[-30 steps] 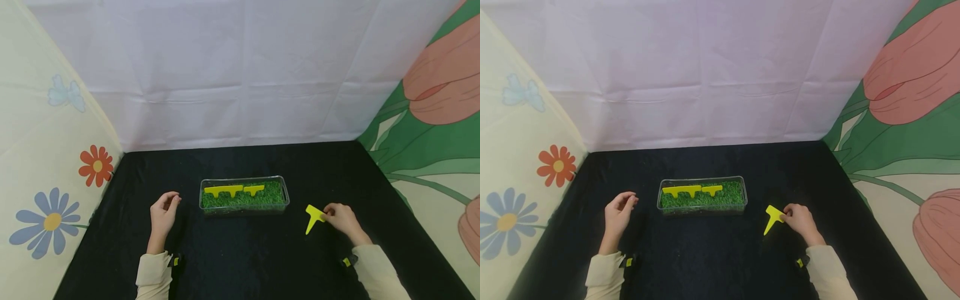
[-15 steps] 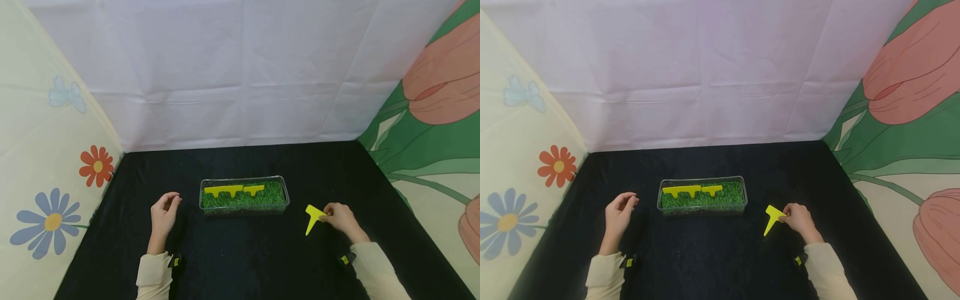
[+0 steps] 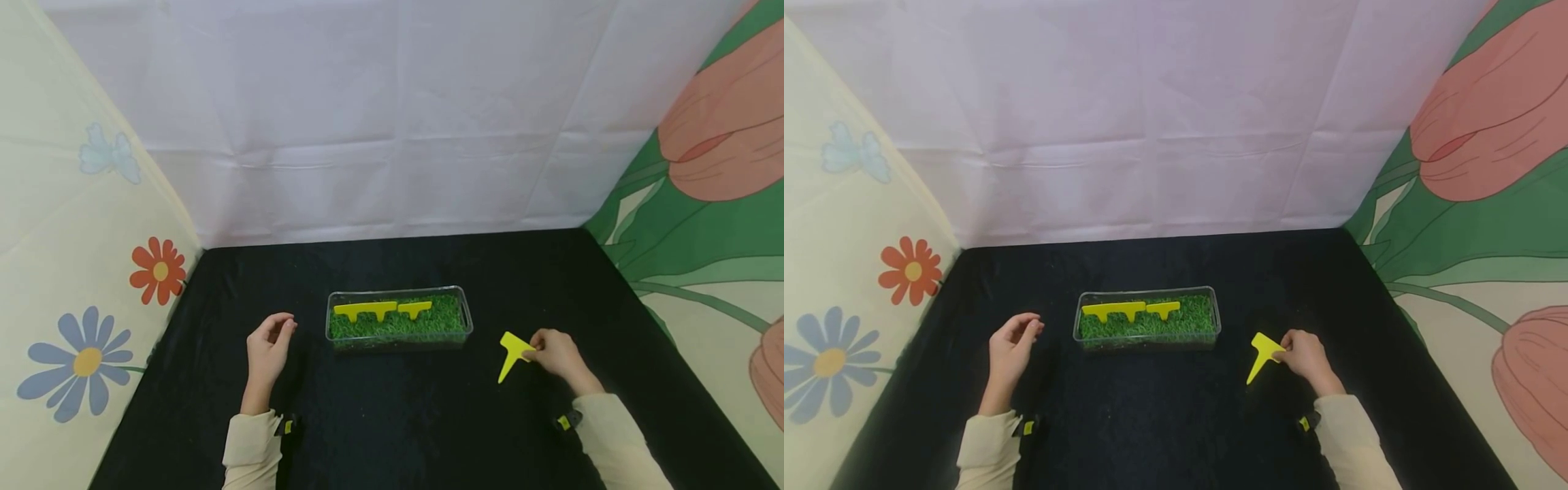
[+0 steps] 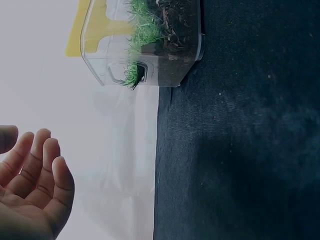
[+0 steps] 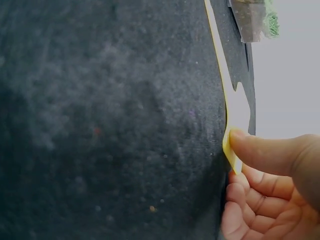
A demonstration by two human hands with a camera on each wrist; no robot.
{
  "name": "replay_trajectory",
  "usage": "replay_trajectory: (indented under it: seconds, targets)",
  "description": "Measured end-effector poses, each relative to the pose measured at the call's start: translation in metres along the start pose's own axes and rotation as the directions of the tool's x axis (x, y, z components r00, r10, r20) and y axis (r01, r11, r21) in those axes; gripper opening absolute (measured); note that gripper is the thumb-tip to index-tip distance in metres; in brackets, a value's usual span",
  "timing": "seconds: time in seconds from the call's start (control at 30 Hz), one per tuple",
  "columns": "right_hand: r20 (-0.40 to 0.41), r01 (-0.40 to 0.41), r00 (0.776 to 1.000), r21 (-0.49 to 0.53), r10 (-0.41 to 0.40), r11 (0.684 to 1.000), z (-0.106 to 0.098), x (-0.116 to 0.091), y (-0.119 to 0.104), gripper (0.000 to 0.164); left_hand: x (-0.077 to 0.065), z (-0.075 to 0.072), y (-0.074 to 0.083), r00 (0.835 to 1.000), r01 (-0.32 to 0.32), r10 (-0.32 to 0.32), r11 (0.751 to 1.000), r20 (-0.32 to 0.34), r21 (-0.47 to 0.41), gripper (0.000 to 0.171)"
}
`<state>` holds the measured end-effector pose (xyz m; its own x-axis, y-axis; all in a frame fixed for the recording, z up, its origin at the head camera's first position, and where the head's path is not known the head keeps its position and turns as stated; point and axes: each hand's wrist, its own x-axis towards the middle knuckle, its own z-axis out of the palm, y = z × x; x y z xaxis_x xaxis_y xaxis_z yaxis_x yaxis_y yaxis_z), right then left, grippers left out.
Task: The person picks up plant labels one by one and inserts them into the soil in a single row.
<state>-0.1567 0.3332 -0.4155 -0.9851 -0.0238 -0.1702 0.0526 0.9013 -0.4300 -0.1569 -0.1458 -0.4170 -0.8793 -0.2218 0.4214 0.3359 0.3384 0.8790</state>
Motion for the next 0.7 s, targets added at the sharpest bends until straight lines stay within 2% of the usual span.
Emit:
replay_trajectory:
  seconds: [0.13,0.2,0.33,0.4,0.53,0.63,0.7]
  targets:
    - [0.001,0.017,1.0,0.034,-0.017,0.999,0.0,0.0,0.003,0.018,0.001,0.001,-0.019,1.0,0.027,-0.027,1.0,0.002,-0.009,0.01]
    - [0.004,0.023,1.0,0.062,-0.023,0.998,0.0,-0.001,0.004,0.017,0.001,0.002,-0.023,1.0,0.026,-0.026,1.0,0.002,-0.006,0.011]
    - [0.001,0.027,1.0,0.1,-0.027,0.995,-0.002,-0.002,0.004,0.016,0.001,0.002,-0.024,1.0,0.015,-0.015,1.0,0.002,-0.006,0.012]
    - [-0.01,0.031,0.999,0.11,-0.03,0.993,-0.002,-0.002,0.003,0.015,0.001,0.001,-0.016,1.0,0.022,-0.022,1.0,0.004,0.001,0.01]
    - [-0.051,0.054,0.998,0.125,-0.048,0.991,-0.003,-0.002,0.002,0.014,0.001,0.001,-0.015,1.0,0.021,-0.021,1.0,0.005,-0.009,0.01]
    - [-0.079,0.062,0.995,0.129,-0.052,0.99,-0.005,-0.002,0.0,0.015,0.001,0.002,-0.025,1.0,0.009,-0.009,1.0,0.003,-0.007,0.011]
    - [-0.087,0.057,0.995,0.133,-0.046,0.989,-0.007,-0.002,-0.002,0.015,0.001,0.002,-0.026,1.0,0.01,-0.01,1.0,0.002,0.007,0.01]
